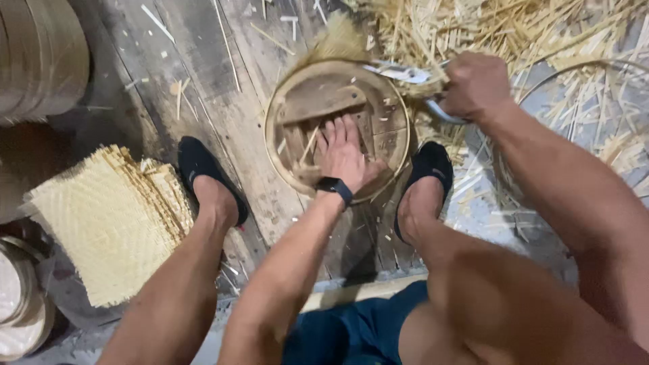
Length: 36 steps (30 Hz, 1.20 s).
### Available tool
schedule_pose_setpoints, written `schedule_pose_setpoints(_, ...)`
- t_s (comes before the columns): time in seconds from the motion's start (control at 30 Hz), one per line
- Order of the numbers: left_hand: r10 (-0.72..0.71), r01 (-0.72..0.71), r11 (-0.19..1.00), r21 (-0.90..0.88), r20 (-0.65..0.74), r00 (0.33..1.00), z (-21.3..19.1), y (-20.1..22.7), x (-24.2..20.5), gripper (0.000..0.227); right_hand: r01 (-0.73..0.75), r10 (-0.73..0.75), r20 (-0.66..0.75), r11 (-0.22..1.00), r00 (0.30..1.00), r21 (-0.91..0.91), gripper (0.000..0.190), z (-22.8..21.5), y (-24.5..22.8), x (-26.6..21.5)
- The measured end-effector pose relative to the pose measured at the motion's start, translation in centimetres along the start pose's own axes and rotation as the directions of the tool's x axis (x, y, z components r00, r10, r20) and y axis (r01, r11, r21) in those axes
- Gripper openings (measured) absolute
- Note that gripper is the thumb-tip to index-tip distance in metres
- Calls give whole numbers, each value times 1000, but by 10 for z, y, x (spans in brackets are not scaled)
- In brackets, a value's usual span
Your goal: Trimming excess wicker and assembling a woven tray base into a bamboo frame.
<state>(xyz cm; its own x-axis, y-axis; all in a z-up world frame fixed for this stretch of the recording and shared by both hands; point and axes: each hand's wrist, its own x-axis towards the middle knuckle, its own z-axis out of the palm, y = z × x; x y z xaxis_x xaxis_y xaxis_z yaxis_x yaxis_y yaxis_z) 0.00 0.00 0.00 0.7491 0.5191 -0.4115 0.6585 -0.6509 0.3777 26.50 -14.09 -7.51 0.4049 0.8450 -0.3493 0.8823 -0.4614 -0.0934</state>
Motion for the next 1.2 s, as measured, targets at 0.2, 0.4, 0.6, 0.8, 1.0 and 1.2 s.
schedule_pose_setpoints(0.2, 238, -238, 967, 88, 18, 971, 17, -13, -2, 115, 14, -4, -401, 1000, 916, 21, 54, -20, -31, 3)
schedule_pose_setpoints(0.4, 305, -328, 940, 90, 209, 929, -22, -12, -6, 116, -101, 99, 18, 978, 995, 180, 41, -53, -15, -23)
schedule_pose_setpoints(0.6, 502, -492, 818, 298, 48, 863, 33, -57, 0, 87, 98, -111, -399, 994, 910, -53, 40, -18, -20, 6)
schedule_pose_setpoints(0.8, 503, -563, 819, 111, 334, 797, -48, -32, -3, 90, -13, 14, -46, 1000, 999, 26, 29, 4, 17, -10)
schedule_pose_setpoints(1.0, 504, -629, 759, 170, 458, 732, -59, -29, 0, 96, 79, -117, -413, 991, 903, -108, 50, 26, 11, 13)
schedule_pose_setpoints(1.2, 645, -684, 729, -16, 351, 679, -58, -47, 8, 93, -102, 88, 106, 986, 990, 132, 45, 14, 24, 25)
